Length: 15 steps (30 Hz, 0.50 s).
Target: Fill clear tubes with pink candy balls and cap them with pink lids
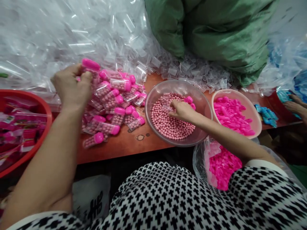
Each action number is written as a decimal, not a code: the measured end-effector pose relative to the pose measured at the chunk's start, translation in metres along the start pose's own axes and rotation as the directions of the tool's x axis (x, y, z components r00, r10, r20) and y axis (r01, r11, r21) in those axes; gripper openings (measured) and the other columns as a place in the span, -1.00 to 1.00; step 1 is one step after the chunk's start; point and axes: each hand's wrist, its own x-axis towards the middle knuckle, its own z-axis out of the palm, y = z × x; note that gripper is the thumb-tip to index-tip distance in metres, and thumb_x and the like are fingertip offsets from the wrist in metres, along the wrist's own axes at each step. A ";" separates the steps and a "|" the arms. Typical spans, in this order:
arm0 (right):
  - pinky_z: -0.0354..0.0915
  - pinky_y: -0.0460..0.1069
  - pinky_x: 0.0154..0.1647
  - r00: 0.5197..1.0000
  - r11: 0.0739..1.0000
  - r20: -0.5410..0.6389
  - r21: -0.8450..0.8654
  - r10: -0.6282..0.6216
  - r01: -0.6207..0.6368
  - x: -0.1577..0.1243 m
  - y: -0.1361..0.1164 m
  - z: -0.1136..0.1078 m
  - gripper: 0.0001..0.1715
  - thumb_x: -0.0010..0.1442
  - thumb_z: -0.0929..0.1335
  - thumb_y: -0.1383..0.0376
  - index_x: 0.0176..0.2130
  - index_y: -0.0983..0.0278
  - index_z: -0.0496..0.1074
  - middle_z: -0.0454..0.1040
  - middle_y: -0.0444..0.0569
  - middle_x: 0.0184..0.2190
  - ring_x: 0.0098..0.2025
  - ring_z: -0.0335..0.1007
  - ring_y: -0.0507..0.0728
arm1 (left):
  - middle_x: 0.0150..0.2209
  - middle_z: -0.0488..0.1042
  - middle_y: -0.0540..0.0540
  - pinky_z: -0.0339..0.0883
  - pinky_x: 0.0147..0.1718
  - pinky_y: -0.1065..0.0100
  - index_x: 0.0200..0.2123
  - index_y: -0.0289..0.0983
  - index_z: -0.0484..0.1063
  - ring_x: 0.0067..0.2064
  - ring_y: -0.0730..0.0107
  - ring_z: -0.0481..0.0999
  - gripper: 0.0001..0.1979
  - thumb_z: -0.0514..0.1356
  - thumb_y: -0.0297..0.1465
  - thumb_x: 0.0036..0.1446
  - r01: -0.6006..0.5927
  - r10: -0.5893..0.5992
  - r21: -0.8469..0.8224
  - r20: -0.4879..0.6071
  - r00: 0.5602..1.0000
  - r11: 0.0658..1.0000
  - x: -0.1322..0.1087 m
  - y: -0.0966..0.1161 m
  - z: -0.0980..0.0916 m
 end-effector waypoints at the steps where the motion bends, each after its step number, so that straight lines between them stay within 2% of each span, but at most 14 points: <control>1: 0.19 0.01 -0.30 1.000 1.000 0.005 -0.016 -0.004 0.004 0.001 -0.002 0.005 -0.74 0.26 0.41 0.23 -0.11 0.34 0.40 0.59 0.15 -0.22 -0.25 0.46 0.21 | -0.01 0.60 0.13 0.20 0.27 0.02 0.06 -0.19 0.54 0.13 0.04 0.48 -0.64 0.17 -0.22 0.26 0.054 -0.055 0.123 0.006 0.998 0.991 0.003 -0.010 -0.004; 2: 0.17 0.00 -0.31 1.000 1.000 0.002 -0.010 -0.010 0.011 0.002 -0.003 0.008 -0.76 0.30 0.37 0.22 -0.10 0.33 0.40 0.59 0.13 -0.23 -0.27 0.46 0.19 | 0.04 0.58 0.11 0.15 0.30 0.00 0.06 -0.21 0.53 0.19 0.00 0.45 -0.64 0.19 -0.25 0.24 0.104 -0.102 0.225 -0.021 0.995 0.969 0.005 -0.017 -0.006; 4: 0.13 -0.02 -0.34 0.999 0.999 -0.023 0.030 -0.023 0.024 0.006 -0.004 0.011 -0.80 0.34 0.33 0.21 -0.13 0.31 0.38 0.58 0.07 -0.29 -0.32 0.43 0.16 | 0.22 0.45 0.07 0.04 0.36 -0.03 0.12 -0.24 0.44 0.32 0.00 0.29 -0.61 0.23 -0.31 0.23 0.099 -0.087 0.335 -0.050 0.995 0.937 0.004 -0.020 -0.001; 6: 0.12 -0.03 -0.35 0.999 0.995 -0.032 0.092 -0.028 0.031 0.008 -0.004 0.013 -0.81 0.31 0.36 0.21 -0.16 0.29 0.38 0.57 0.03 -0.31 -0.33 0.41 0.14 | 0.34 0.29 0.03 -0.08 0.40 -0.02 0.18 -0.27 0.37 0.39 0.04 0.14 -0.54 0.27 -0.39 0.23 -0.024 0.051 0.328 -0.074 0.996 0.944 -0.003 -0.007 0.013; 7: 0.13 -0.03 -0.35 0.999 0.991 -0.029 0.129 -0.027 0.030 0.009 -0.004 0.014 -0.80 0.28 0.38 0.20 -0.16 0.28 0.38 0.57 0.02 -0.31 -0.33 0.41 0.14 | 0.33 0.31 0.01 -0.07 0.40 0.00 0.19 -0.27 0.36 0.39 0.08 0.15 -0.55 0.26 -0.42 0.24 -0.112 0.146 0.302 -0.090 0.985 0.947 -0.010 0.006 0.023; 8: 0.15 -0.03 -0.34 0.999 0.986 -0.024 0.163 -0.024 0.028 0.009 -0.005 0.015 -0.77 0.27 0.40 0.20 -0.15 0.29 0.37 0.57 0.02 -0.29 -0.32 0.42 0.15 | 0.28 0.38 -0.06 -0.01 0.40 0.01 0.20 -0.30 0.38 0.35 0.09 0.24 -0.56 0.25 -0.41 0.26 -0.231 0.243 0.271 -0.010 0.970 0.934 -0.017 0.022 0.034; 10: 0.20 -0.02 -0.30 1.000 0.980 -0.005 0.196 -0.030 0.030 0.008 -0.007 0.018 -0.73 0.26 0.41 0.22 -0.09 0.31 0.37 0.58 0.04 -0.26 -0.28 0.45 0.16 | 0.12 0.53 -0.14 0.27 0.25 0.04 0.12 -0.30 0.47 0.18 0.12 0.45 -0.65 0.19 -0.38 0.31 -0.423 0.394 0.148 0.190 0.899 0.894 -0.035 0.060 0.057; 11: 0.23 -0.01 -0.27 0.999 0.980 0.013 0.192 -0.047 0.043 0.007 -0.007 0.020 -0.69 0.27 0.41 0.23 -0.04 0.32 0.36 0.58 0.05 -0.24 -0.27 0.46 0.17 | 0.08 0.56 -0.14 0.36 0.15 0.08 0.10 -0.27 0.49 0.11 0.14 0.51 -0.68 0.16 -0.41 0.31 -0.481 0.435 0.080 0.316 0.843 0.873 -0.043 0.079 0.069; 13: 0.28 0.02 -0.21 0.993 0.983 0.061 0.160 -0.104 0.094 0.004 -0.005 0.021 -0.54 0.25 0.43 0.23 0.08 0.35 0.32 0.60 0.09 -0.19 -0.21 0.49 0.20 | -0.01 0.60 -0.14 0.44 -0.01 0.18 0.06 -0.23 0.53 0.02 0.13 0.57 -0.69 0.16 -0.45 0.28 -0.536 0.442 0.020 0.543 0.715 0.844 -0.056 0.111 0.089; 15: 0.32 0.05 -0.18 0.984 0.986 0.106 0.099 -0.142 0.132 0.002 0.001 0.018 -0.43 0.26 0.44 0.18 0.14 0.39 0.30 0.60 0.15 -0.15 -0.17 0.52 0.24 | -0.08 0.62 -0.18 0.45 -0.10 0.22 0.02 -0.24 0.56 -0.05 0.10 0.60 -0.69 0.16 -0.50 0.25 -0.566 0.374 0.047 0.705 0.603 0.823 -0.062 0.130 0.103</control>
